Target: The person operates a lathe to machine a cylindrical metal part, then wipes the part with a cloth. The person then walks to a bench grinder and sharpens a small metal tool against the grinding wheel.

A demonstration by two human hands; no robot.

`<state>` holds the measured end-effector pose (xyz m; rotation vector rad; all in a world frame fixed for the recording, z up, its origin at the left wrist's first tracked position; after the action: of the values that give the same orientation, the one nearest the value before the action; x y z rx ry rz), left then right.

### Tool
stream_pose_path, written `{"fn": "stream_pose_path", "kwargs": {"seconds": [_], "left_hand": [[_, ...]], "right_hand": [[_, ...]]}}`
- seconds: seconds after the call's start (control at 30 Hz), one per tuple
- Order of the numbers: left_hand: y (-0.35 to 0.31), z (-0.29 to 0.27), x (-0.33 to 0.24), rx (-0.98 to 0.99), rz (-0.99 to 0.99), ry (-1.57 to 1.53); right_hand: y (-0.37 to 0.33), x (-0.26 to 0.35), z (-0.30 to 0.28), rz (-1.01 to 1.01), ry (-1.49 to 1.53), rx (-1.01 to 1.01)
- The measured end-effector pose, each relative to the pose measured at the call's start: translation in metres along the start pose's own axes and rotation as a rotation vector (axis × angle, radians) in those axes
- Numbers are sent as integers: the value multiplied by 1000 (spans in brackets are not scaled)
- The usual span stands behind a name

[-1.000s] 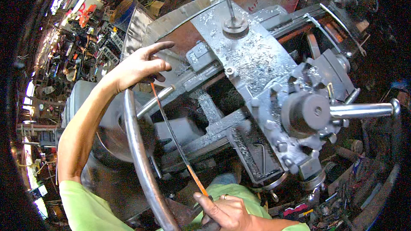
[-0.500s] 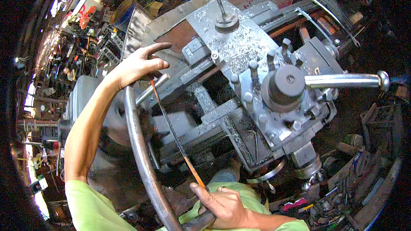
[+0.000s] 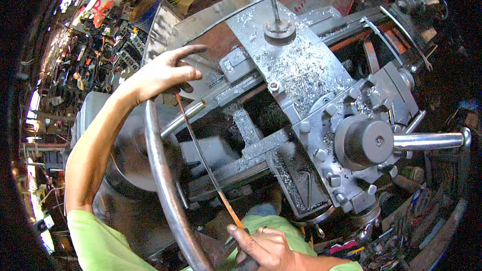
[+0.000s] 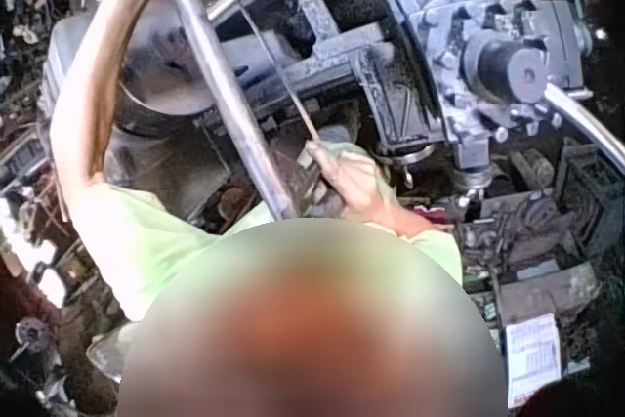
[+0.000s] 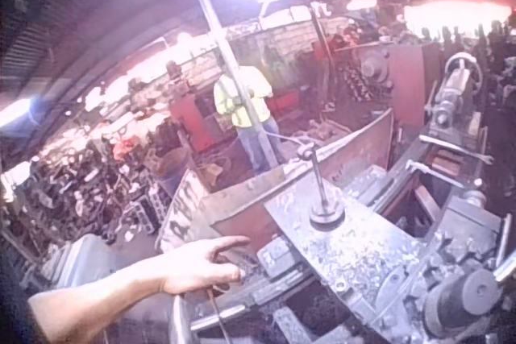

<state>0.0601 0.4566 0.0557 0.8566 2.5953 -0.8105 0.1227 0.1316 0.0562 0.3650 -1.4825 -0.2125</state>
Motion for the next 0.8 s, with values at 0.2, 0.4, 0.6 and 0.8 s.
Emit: {"fn": "stream_pose_path", "kwargs": {"seconds": [0.2, 0.4, 0.6, 0.8], "left_hand": [[1, -1, 4, -10, -67, -90], [-24, 15, -20, -43, 31, 53], [-32, 28, -28, 8, 14, 32], [-17, 14, -19, -1, 35, -2]], "right_hand": [[1, 5, -1, -73, -69, -60], [-34, 25, 4, -78, -130, -79], [-46, 31, 4, -39, -135, -75], [-23, 18, 0, -69, -95, -46]]}}
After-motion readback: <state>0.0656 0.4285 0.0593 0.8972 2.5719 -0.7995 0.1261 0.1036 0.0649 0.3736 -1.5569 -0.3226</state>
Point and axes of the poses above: each hand's wrist, its own y-axis towards the middle knuckle, its own z-axis out of the palm, x = y × z, the point moved 10 cm from there along y, towards the middle knuckle, and after that the axes turned 11 degrees about y, right-handed, at the moved point
